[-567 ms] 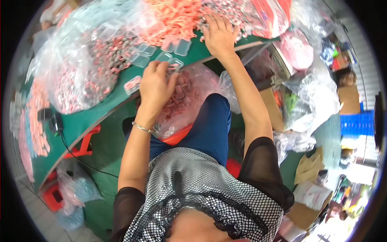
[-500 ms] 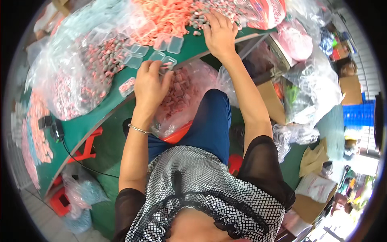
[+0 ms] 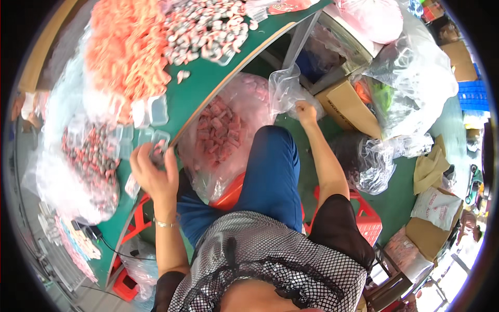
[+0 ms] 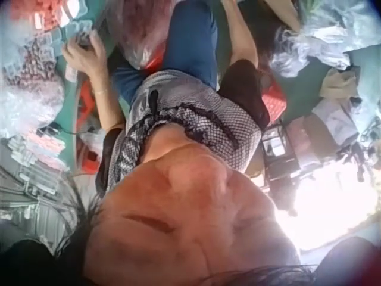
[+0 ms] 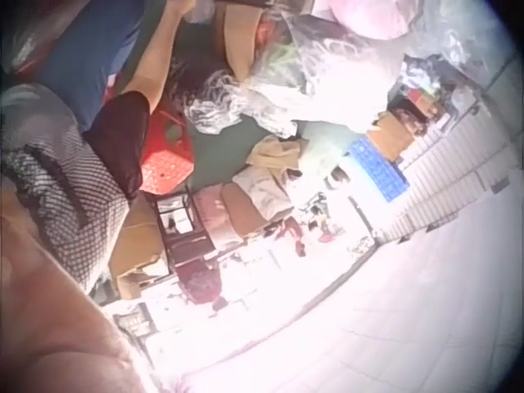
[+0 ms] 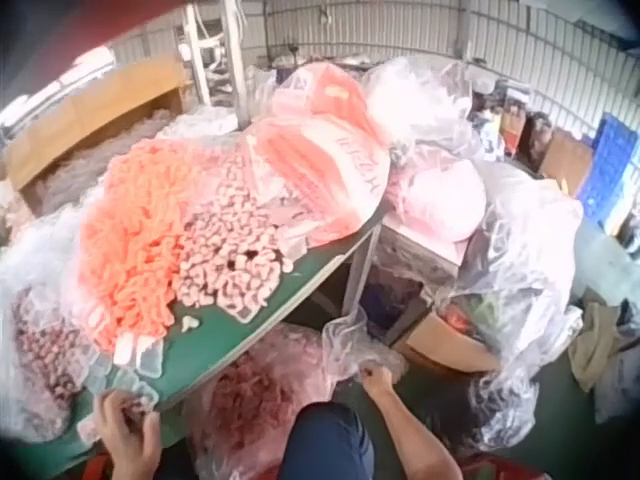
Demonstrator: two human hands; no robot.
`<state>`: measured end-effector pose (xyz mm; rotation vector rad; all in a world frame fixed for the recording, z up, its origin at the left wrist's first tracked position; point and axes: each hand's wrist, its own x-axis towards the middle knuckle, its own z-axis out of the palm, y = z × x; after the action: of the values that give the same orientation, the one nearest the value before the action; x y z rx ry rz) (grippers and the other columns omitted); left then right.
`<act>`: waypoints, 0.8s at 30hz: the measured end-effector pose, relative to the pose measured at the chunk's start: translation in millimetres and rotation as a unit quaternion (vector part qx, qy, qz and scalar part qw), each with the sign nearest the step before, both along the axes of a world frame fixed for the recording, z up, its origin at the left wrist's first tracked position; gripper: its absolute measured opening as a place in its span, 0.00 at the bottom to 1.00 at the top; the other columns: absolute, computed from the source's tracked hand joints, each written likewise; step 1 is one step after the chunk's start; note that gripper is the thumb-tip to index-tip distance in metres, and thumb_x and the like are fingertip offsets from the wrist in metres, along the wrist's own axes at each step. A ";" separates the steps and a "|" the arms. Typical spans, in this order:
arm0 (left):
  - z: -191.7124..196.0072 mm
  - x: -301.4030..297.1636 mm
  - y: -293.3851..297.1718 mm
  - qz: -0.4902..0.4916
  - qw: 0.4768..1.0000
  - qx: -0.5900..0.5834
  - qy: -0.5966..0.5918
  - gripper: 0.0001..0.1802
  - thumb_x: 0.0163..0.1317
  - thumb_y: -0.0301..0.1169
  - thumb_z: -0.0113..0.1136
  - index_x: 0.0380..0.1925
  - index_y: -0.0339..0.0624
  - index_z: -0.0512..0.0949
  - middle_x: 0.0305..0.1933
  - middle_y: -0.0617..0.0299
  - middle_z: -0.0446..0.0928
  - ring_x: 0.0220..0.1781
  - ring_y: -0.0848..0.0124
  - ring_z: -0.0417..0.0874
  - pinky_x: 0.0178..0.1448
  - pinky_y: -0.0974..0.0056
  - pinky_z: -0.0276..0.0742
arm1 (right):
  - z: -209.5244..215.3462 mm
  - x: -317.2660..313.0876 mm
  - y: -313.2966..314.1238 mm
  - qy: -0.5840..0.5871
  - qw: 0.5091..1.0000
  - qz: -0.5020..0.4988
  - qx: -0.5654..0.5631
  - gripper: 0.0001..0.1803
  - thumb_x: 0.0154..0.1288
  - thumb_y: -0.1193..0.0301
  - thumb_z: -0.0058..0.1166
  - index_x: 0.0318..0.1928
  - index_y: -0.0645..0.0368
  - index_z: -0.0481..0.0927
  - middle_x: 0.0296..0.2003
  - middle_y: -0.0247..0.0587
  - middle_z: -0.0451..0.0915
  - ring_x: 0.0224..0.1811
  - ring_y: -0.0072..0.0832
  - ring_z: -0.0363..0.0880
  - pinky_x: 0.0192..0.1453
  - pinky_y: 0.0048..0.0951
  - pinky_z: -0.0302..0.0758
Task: Sorting small plastic components into small transparent plastic boxes.
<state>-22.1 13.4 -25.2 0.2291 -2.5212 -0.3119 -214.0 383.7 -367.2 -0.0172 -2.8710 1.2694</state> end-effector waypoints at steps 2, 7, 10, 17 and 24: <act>-3.3 2.0 1.1 0.029 0.999 0.032 -0.010 0.22 0.56 0.31 0.66 0.49 0.33 0.73 0.47 0.45 0.72 0.46 0.50 0.75 0.50 0.53 0.73 | -45.9 -4.9 -7.2 -0.119 0.992 -0.026 -0.025 0.13 0.60 0.71 0.55 0.46 0.53 0.84 0.31 0.43 0.85 0.35 0.32 0.84 0.42 0.32 0.78; -16.7 11.6 -6.2 0.054 0.996 0.056 -0.048 0.24 0.61 0.36 0.62 0.51 0.30 0.72 0.51 0.46 0.69 0.46 0.59 0.74 0.44 0.62 0.75 | -143.0 -29.5 -8.7 -0.239 0.968 -0.068 -0.032 0.16 0.58 0.69 0.53 0.48 0.46 0.83 0.36 0.50 0.85 0.43 0.44 0.84 0.50 0.40 0.79; -11.9 22.6 -12.2 0.051 0.997 -0.029 -0.056 0.25 0.62 0.38 0.60 0.52 0.30 0.71 0.53 0.46 0.68 0.45 0.61 0.74 0.40 0.66 0.74 | -159.8 -44.9 -42.9 -0.208 0.976 -0.030 0.056 0.20 0.58 0.72 0.56 0.53 0.49 0.81 0.32 0.43 0.85 0.36 0.32 0.85 0.41 0.29 0.79; -20.1 10.5 -15.0 0.052 0.996 0.051 -0.060 0.31 0.60 0.48 0.58 0.52 0.32 0.70 0.50 0.45 0.66 0.46 0.57 0.70 0.49 0.58 0.68 | -302.5 -56.2 39.1 -0.189 0.979 -0.014 0.071 0.19 0.60 0.71 0.56 0.53 0.53 0.77 0.44 0.48 0.84 0.45 0.38 0.84 0.48 0.35 0.78; 4.0 33.3 -1.1 0.092 0.989 -0.025 -0.115 0.29 0.62 0.47 0.57 0.53 0.34 0.68 0.52 0.46 0.66 0.54 0.54 0.67 0.60 0.52 0.63 | -308.6 -28.9 -123.5 -0.161 0.760 0.019 0.629 0.11 0.53 0.67 0.57 0.38 0.54 0.81 0.34 0.50 0.83 0.35 0.47 0.82 0.39 0.46 0.77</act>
<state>11.1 12.4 -21.2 0.4990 -2.7049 -0.1561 -242.9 260.2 -675.9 -0.1773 -3.3097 -0.9380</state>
